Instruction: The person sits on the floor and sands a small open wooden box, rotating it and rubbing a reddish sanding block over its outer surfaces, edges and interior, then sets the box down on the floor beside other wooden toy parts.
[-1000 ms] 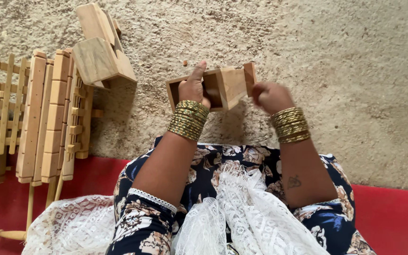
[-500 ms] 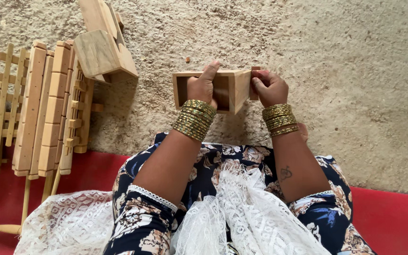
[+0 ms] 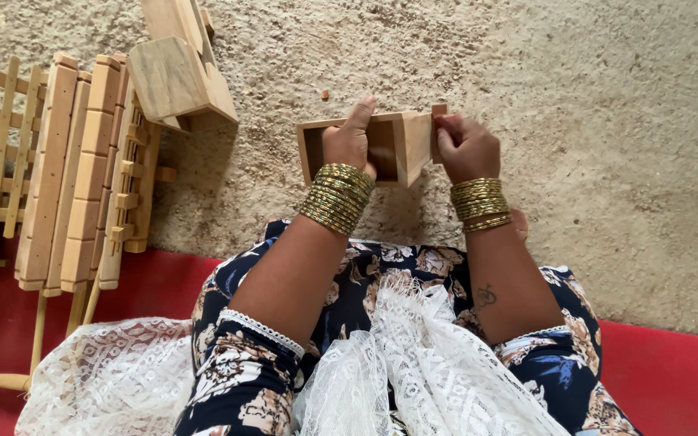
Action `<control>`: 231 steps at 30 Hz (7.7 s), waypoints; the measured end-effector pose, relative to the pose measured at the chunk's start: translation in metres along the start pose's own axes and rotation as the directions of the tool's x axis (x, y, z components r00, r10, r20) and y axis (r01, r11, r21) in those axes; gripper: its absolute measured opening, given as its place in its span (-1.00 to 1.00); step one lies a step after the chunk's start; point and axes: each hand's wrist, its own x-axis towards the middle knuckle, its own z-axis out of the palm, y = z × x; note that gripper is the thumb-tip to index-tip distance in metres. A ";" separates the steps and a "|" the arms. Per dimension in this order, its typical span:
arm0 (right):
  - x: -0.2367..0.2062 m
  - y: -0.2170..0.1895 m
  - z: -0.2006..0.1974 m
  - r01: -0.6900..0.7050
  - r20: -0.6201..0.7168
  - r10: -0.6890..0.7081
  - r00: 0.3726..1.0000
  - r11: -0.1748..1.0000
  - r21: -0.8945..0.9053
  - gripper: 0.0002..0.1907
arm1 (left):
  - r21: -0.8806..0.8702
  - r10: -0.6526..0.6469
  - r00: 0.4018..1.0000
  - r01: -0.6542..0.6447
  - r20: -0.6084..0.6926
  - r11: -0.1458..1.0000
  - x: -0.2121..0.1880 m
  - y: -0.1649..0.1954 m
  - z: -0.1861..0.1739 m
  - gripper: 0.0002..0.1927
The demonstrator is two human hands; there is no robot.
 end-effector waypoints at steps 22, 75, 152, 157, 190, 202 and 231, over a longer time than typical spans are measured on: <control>0.000 0.002 -0.014 -0.141 0.389 0.246 0.888 0.950 -0.279 -0.85 | -0.053 -0.036 0.998 0.038 0.051 0.998 -0.006 0.012 -0.002 -0.71; -0.056 -0.051 0.051 0.151 0.133 -0.293 0.947 0.770 0.620 -0.40 | 0.003 -0.056 0.998 0.056 -0.004 0.998 0.011 0.017 -0.020 -0.63; -0.067 -0.057 0.044 0.362 0.122 -0.393 0.911 0.906 0.217 -0.45 | -0.070 0.128 0.796 -0.108 0.592 0.992 0.021 -0.005 -0.018 -0.19; -0.036 -0.016 0.059 0.146 0.089 -0.158 0.983 0.981 0.129 -0.48 | 0.018 0.187 0.806 -0.238 0.561 0.971 0.015 0.005 -0.013 -0.21; 0.003 -0.009 0.017 -0.045 0.477 -0.329 0.815 0.785 0.617 -0.62 | 0.384 0.151 0.652 -0.601 0.743 0.701 -0.048 0.039 -0.015 -0.62; 0.000 0.009 0.039 -0.217 0.401 -0.051 0.915 0.774 0.595 -0.57 | 0.599 0.090 0.656 -0.730 0.749 0.330 -0.037 0.073 -0.026 -0.69; -0.018 -0.033 0.003 -0.141 0.200 -0.107 0.974 0.406 0.903 -0.50 | 0.593 0.626 0.548 -0.788 0.555 0.164 -0.011 0.048 -0.021 -0.48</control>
